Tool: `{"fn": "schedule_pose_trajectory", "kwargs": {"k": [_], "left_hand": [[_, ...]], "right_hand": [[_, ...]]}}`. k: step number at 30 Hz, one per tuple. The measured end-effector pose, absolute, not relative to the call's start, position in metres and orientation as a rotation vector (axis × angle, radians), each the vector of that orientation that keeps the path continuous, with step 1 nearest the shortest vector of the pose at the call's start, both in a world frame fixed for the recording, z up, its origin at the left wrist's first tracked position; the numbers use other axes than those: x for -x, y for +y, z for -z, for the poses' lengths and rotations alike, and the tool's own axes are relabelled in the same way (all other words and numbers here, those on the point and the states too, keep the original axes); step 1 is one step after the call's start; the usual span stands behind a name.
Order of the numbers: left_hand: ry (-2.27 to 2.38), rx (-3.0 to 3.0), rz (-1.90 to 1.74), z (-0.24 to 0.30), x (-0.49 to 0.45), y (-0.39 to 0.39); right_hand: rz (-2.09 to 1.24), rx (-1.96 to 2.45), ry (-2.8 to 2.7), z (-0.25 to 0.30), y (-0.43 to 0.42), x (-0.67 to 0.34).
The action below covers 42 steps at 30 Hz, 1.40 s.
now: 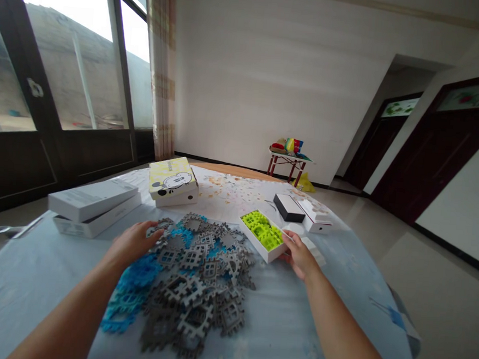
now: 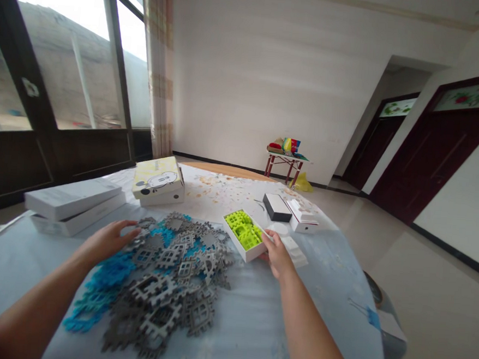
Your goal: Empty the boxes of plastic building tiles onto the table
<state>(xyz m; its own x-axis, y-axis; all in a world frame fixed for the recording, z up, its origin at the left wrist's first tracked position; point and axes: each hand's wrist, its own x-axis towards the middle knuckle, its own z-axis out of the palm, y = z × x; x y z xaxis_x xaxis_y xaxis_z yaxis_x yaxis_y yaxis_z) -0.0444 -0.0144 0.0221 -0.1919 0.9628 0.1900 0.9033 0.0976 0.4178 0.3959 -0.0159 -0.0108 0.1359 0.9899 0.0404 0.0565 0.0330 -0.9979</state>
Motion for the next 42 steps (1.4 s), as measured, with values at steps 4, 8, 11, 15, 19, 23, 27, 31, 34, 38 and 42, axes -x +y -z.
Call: {"fn": "schedule_pose_trajectory", "kwargs": {"k": [4, 8, 11, 15, 19, 23, 27, 31, 34, 38, 42], "left_hand": [[2.215, -1.878, -0.660, -0.001, 0.066, -0.007], [2.209, -1.799, -0.699, 0.005, 0.068, -0.005], [2.193, -1.763, -0.732, 0.005, 0.063, -0.006], [2.207, -1.753, -0.714, 0.002, 0.055, -0.010], [2.227, -1.748, -0.700, -0.001, 0.051, -0.014], [2.227, -1.745, -0.694, 0.000, 0.051, -0.014], [2.241, -1.758, -0.668, 0.000, 0.051, -0.014], [2.264, -1.768, -0.645, -0.001, 0.049, -0.013], [2.258, -1.771, -0.636, -0.001, 0.049, -0.012], [2.268, -1.761, -0.623, -0.001, 0.048, -0.012], [2.273, -1.767, -0.613, 0.000, 0.050, -0.011]], "right_hand": [[-1.089, 1.281, -1.080, 0.005, -0.019, -0.396], [-0.982, 1.187, -1.109, -0.018, -0.029, -0.380], [-0.950, 1.086, -1.223, -0.035, -0.039, -0.355], [-0.885, 1.042, -1.461, -0.040, -0.052, -0.315], [-0.623, 1.041, -1.712, -0.039, -0.061, -0.281], [-0.387, 0.983, -1.783, -0.044, -0.060, -0.266], [-0.332, 0.977, -1.758, -0.044, -0.055, -0.265], [-0.220, 0.985, -1.794, -0.043, -0.056, -0.268], [-0.104, 0.956, -1.867, -0.045, -0.058, -0.272], [0.073, 0.944, -1.878, -0.048, -0.056, -0.279], [0.175, 0.918, -1.916, -0.054, -0.058, -0.285]]}}
